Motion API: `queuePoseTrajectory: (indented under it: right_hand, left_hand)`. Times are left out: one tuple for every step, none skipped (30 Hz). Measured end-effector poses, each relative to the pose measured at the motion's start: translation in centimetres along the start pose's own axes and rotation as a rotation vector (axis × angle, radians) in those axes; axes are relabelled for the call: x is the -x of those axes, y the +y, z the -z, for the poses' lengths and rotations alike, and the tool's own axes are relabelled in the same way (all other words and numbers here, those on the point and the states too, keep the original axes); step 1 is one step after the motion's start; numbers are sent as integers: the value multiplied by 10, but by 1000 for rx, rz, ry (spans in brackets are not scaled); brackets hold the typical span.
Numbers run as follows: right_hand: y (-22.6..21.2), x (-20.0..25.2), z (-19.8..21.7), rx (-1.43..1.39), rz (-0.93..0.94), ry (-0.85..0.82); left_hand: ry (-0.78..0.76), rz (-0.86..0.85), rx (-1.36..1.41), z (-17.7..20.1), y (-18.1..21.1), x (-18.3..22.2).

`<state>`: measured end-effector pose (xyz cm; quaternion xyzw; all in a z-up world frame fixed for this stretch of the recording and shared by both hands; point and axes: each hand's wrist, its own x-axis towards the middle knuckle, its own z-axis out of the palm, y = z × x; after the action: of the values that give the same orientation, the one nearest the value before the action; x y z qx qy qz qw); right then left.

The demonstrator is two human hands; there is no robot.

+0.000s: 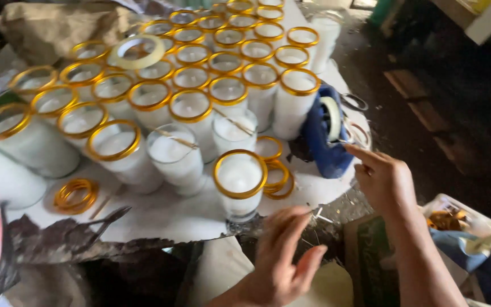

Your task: Trimming candle wicks with scissors and placing decorative gold rings on the rims of glass candle jars.

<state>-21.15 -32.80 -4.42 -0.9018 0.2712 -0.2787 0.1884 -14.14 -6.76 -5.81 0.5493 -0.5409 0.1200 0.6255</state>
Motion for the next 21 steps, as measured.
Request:
queuePoseTrajectory:
  right_hand:
    - [3, 5, -4, -15, 137, 36]
    - [7, 13, -5, -27, 264, 74]
    - [-5, 17, -5, -30, 273, 65]
    - [-17, 25, -3, -163, 253, 53]
    - [-29, 32, -1, -297, 232, 41]
    - [-39, 36, -2, -295, 231, 37]
    - [-49, 40, -2, -349, 280, 5]
    - [-59, 41, -1, -403, 337, -21]
    - [-74, 40, 3, -403, 343, -19]
    - [-87, 42, 6, -457, 366, -54]
    - [-100, 43, 10, -511, 388, -88]
    - [-107, 45, 12, -508, 388, -91]
    - [-114, 48, 14, -505, 415, -107]
    - [-121, 48, 16, -504, 448, -123]
    - [-128, 48, 18, -504, 453, -125]
    - [-136, 49, 20, -477, 512, -148]
    - [-144, 50, 22, -451, 570, -171]
    - [-150, 50, 21, -453, 574, -177]
    - [-156, 51, 20, -422, 612, -212]
    - [-162, 50, 20, -388, 652, -245]
    - [-168, 51, 21, -388, 660, -250]
  left_hand:
    - [88, -28, -111, 17, -4, 11]
    - [169, -53, -214, 32, -7, 22]
    - [178, -48, -221, 39, -18, 26]
    - [277, 60, -347, 45, -28, 31]
    - [375, 169, -473, 51, -38, 35]
    - [376, 173, -472, 54, -49, 32]
    - [337, 238, -451, 57, -59, 28]
    - [302, 294, -430, 60, -70, 21]
    - [307, 290, -431, 68, -73, 16]
    - [214, 321, -270, 74, -76, 12]
    - [120, 348, -109, 81, -79, 7]
    - [123, 351, -107, 85, -77, 7]
    - [80, 294, -189, 89, -76, 8]
    - [40, 234, -276, 93, -75, 7]
    - [46, 234, -278, 91, -56, 3]
    - [155, 122, -339, 89, -37, 0]
    - [262, 9, -400, 88, -18, -3]
    - [267, 14, -405, 88, -8, -8]
    - [173, 70, -203, 89, 3, -13]
    - [81, 122, 1, 89, 13, -19]
    - [89, 122, -2, 89, 15, -20]
